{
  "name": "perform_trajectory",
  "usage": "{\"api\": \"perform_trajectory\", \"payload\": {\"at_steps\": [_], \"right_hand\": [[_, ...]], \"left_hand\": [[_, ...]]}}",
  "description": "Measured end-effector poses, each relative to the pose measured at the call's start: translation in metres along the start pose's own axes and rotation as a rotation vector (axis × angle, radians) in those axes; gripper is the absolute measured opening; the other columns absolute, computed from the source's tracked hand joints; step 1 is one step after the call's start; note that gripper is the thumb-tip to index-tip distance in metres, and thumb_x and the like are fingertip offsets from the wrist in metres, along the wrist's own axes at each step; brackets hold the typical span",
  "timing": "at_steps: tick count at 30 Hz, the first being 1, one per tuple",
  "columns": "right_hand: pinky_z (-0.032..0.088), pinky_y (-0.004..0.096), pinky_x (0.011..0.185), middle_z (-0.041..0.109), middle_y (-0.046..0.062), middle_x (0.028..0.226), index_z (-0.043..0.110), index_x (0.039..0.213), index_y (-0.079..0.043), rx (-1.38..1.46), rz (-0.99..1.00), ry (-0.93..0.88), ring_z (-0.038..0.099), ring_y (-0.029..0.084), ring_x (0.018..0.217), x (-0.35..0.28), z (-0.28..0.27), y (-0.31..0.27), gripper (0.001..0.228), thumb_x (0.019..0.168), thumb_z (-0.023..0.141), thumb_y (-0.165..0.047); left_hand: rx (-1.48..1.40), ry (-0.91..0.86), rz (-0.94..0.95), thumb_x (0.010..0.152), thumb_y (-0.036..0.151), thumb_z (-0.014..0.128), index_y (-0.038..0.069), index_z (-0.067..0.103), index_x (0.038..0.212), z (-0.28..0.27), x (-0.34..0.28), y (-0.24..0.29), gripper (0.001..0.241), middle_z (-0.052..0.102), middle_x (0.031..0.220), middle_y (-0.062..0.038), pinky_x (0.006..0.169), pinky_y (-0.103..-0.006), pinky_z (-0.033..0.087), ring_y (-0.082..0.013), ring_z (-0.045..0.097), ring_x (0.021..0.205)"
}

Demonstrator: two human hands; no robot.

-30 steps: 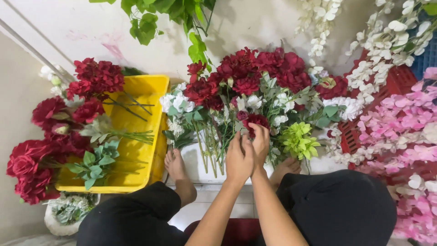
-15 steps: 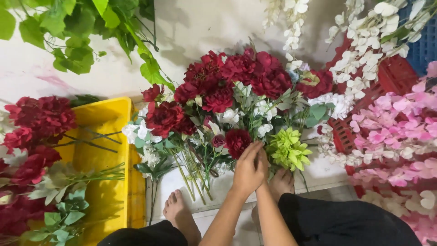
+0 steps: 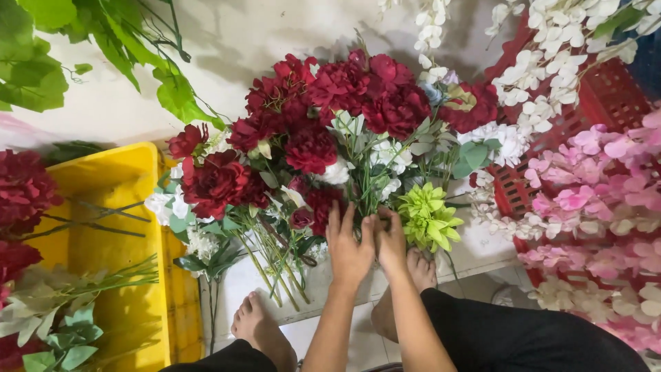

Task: Selecting and grouping artificial red flowers to create an arrangement.

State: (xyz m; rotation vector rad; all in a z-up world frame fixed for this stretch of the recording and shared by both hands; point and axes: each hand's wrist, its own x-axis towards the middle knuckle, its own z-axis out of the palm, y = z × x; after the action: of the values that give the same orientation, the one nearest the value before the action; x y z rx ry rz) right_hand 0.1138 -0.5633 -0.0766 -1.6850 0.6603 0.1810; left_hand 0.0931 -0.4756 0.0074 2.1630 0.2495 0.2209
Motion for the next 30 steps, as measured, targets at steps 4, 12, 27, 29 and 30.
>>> {"api": "perform_trajectory", "payload": {"at_steps": [4,12,27,29,30], "right_hand": [[0.054,0.043,0.092,0.074,0.007,0.117,0.068,0.128,-0.025,-0.075,-0.026,0.072,0.069,0.028,0.115,0.005,0.001,0.0,0.037,0.098,0.064,-0.046],[0.059,0.043,0.08,0.066,0.01,0.099,0.074,0.115,-0.014,-0.278,-0.58,0.315,0.071,0.034,0.094,-0.026,-0.002,-0.018,0.026,0.09,0.074,-0.02],[0.057,0.044,0.084,0.056,0.007,0.109,0.069,0.12,-0.018,-0.193,-0.648,0.417,0.068,0.032,0.098,-0.053,-0.004,-0.056,0.03,0.091,0.073,-0.016],[0.056,0.04,0.085,0.06,0.003,0.105,0.073,0.113,-0.022,-0.214,-0.692,0.387,0.069,0.027,0.097,-0.05,-0.007,-0.059,0.021,0.093,0.072,-0.018],[0.056,0.036,0.086,0.063,-0.002,0.102,0.077,0.106,-0.026,-0.235,-0.733,0.356,0.07,0.023,0.096,-0.05,-0.008,-0.059,0.014,0.095,0.07,-0.02]], "left_hand": [[0.055,0.012,-0.026,0.093,0.033,0.067,0.008,0.062,0.14,-0.003,0.008,-0.014,0.054,0.041,0.158,-0.023,0.117,-0.0598,0.03,-0.0422,0.038,0.145],[0.049,0.01,0.028,0.092,0.02,0.061,0.002,0.07,0.127,0.015,-0.006,-0.028,0.04,0.055,0.145,-0.022,0.11,-0.0519,0.041,-0.0403,0.054,0.133],[-0.257,-0.106,-0.157,0.088,0.007,0.056,0.007,0.073,0.118,-0.006,0.002,-0.001,0.035,0.066,0.101,-0.017,0.088,-0.0433,0.057,-0.0396,0.066,0.102],[-0.267,-0.065,-0.083,0.088,0.004,0.056,0.006,0.073,0.118,-0.01,-0.003,0.012,0.035,0.064,0.099,-0.015,0.086,-0.0412,0.057,-0.037,0.066,0.099],[-0.273,-0.025,-0.01,0.088,0.001,0.056,0.004,0.072,0.119,-0.012,-0.006,0.018,0.035,0.063,0.098,-0.013,0.084,-0.0391,0.056,-0.0343,0.066,0.097]]}}
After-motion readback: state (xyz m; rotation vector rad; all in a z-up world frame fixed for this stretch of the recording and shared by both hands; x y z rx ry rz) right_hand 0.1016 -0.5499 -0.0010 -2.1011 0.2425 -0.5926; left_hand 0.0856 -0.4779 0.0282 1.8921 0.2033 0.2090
